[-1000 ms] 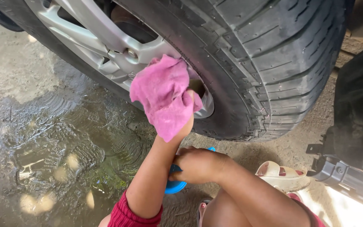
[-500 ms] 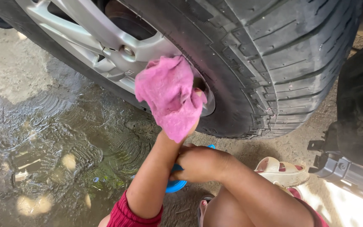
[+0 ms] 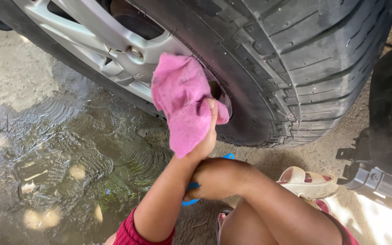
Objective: The person wipes the rear and side panels of a dark car using a pink cloth and water from a blue scoop. They then move to the rear wheel and clean the silver rim and tire with the same cloth and water.
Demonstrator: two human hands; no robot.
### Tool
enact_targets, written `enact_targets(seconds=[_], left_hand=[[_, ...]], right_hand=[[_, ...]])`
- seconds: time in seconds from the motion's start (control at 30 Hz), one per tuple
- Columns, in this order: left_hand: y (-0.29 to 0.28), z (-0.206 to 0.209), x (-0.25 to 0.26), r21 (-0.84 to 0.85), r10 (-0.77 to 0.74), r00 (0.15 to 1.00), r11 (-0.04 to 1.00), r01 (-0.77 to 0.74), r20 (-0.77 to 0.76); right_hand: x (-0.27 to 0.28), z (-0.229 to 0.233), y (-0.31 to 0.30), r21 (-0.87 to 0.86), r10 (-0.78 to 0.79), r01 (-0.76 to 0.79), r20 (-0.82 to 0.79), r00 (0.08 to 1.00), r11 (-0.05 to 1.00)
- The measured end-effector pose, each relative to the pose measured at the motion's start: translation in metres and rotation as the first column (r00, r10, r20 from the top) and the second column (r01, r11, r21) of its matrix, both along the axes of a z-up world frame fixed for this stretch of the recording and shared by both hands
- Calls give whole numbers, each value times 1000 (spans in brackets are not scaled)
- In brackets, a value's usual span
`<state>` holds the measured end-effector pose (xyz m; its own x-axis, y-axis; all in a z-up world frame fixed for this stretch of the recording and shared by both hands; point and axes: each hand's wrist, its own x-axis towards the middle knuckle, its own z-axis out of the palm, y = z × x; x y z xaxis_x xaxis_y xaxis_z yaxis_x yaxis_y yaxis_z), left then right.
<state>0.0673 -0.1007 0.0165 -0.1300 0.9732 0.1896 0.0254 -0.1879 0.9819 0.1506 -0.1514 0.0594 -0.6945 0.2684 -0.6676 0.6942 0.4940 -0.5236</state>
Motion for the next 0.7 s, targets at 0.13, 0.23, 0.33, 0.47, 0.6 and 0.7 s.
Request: enact_targets(seconds=[0.13,0.23,0.33,0.47,0.6,0.7], left_hand=[[6,9,-2,-13,-45,994,999,47,100],[4,15,1,-35,-53,983,998,60,174],[12,29,-1,-24,-60,971,997,68,232],[6,36,5,-37,-83,942,994,100,325],[-9,44,17,-45,-92,920,992,118,380],[-20,52,18,-43,-103,895,990,136,434]], right_hand=[[5,-2,2,46,-112,115,-53,992,992],[10,-19,-2,72,-98,104,-91,991,992],[11,-26,4,180,-40,59,-105,994,982],[14,-37,-6,156,-49,71,-145,988,985],[15,-20,-8,156,-20,41,-133,991,987],[16,-7,-10,150,-89,98,-67,994,984]])
